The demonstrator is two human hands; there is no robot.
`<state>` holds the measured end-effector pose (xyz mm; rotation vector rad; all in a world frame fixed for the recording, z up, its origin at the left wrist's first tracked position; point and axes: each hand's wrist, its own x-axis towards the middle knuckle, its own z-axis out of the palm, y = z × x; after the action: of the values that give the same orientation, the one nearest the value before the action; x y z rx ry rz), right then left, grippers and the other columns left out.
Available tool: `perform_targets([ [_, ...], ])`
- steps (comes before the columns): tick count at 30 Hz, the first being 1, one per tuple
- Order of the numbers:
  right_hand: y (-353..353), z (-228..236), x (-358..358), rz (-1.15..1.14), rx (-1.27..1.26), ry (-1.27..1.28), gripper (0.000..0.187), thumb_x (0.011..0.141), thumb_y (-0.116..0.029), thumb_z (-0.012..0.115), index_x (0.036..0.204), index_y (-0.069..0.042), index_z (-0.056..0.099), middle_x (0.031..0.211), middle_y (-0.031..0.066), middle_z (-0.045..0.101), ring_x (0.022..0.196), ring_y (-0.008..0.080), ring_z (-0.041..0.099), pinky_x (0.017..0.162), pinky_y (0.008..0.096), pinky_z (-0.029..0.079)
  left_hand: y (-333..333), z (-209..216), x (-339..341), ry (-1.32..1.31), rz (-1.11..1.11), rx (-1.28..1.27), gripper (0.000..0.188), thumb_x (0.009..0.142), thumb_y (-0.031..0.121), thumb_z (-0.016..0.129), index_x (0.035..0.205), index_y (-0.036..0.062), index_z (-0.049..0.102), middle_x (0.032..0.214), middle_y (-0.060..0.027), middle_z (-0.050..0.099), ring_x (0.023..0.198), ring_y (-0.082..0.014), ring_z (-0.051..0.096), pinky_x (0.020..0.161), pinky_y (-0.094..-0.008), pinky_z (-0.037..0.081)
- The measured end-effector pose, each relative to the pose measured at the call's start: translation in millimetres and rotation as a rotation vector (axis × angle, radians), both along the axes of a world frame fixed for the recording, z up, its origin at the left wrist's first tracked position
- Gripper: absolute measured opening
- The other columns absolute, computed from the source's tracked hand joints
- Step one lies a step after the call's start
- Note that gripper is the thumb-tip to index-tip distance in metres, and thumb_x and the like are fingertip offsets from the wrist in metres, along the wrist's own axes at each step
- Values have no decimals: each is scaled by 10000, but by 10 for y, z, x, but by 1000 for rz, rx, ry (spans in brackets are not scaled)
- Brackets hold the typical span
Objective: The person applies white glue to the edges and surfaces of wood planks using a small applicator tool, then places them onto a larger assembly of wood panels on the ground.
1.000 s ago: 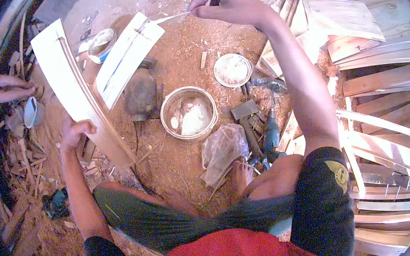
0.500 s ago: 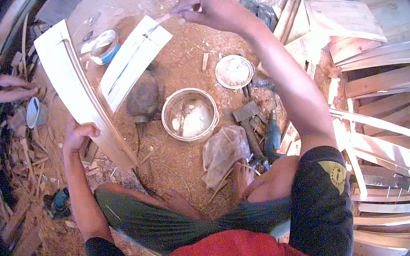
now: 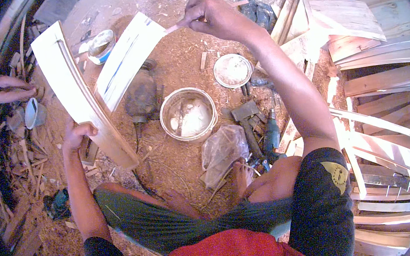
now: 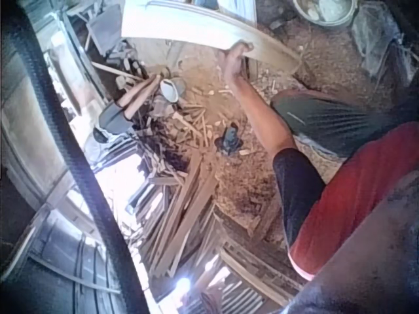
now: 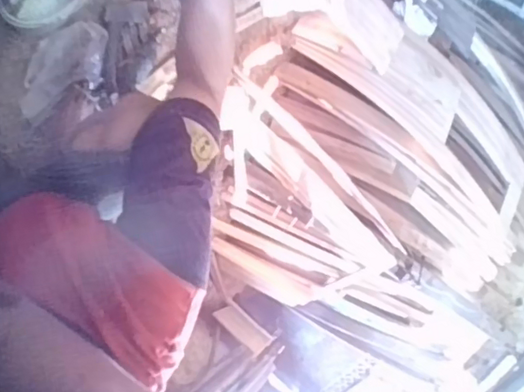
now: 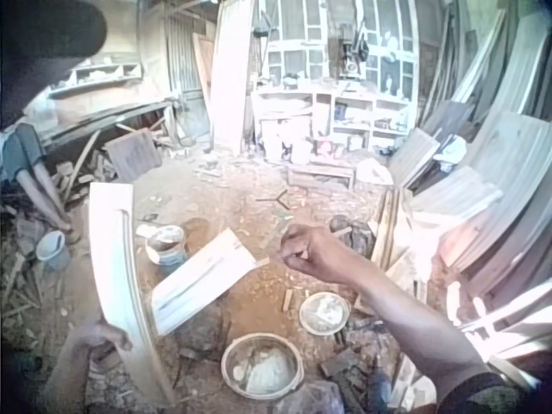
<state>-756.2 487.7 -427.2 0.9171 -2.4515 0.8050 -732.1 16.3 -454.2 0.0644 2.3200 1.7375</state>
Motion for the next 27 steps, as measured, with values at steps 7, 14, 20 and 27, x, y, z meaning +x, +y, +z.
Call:
perform_targets([
  [7, 98, -325, 109, 23, 211, -271, 204, 859, -33, 681, 1047, -79, 745, 906, 116, 683, 864, 250, 677, 722, 358, 523, -241, -26, -147, -29, 10, 20, 598, 580, -28, 602, 1157, -135, 485, 677, -125, 630, 605, -214, 637, 606, -323, 533],
  [14, -977, -1540, 600, -89, 932, -405, 160, 852, -172, 633, 913, -105, 765, 930, 122, 744, 816, 296, 734, 671, 437, 581, -183, 75, -87, 149, 12, -104, 560, 590, -22, 630, 1131, -107, 511, 738, -112, 640, 678, -203, 635, 662, -328, 523],
  [20, -1311, -1926, 867, 52, 1088, -361, 185, 853, -151, 623, 950, -79, 764, 934, 135, 743, 846, 307, 732, 706, 465, 583, -215, -62, -125, 186, -72, -303, 600, 590, -18, 643, 1175, -62, 515, 863, -101, 652, 710, -182, 638, 670, -316, 528],
  [27, -1050, -1465, 589, 128, 951, -680, 228, 768, -234, 734, 938, -81, 736, 941, 154, 730, 879, 330, 715, 743, 478, 569, -150, 0, -78, 145, -106, -327, 453, 546, 80, 712, 974, -51, 640, 883, -99, 669, 825, -199, 629, 749, -333, 508],
])
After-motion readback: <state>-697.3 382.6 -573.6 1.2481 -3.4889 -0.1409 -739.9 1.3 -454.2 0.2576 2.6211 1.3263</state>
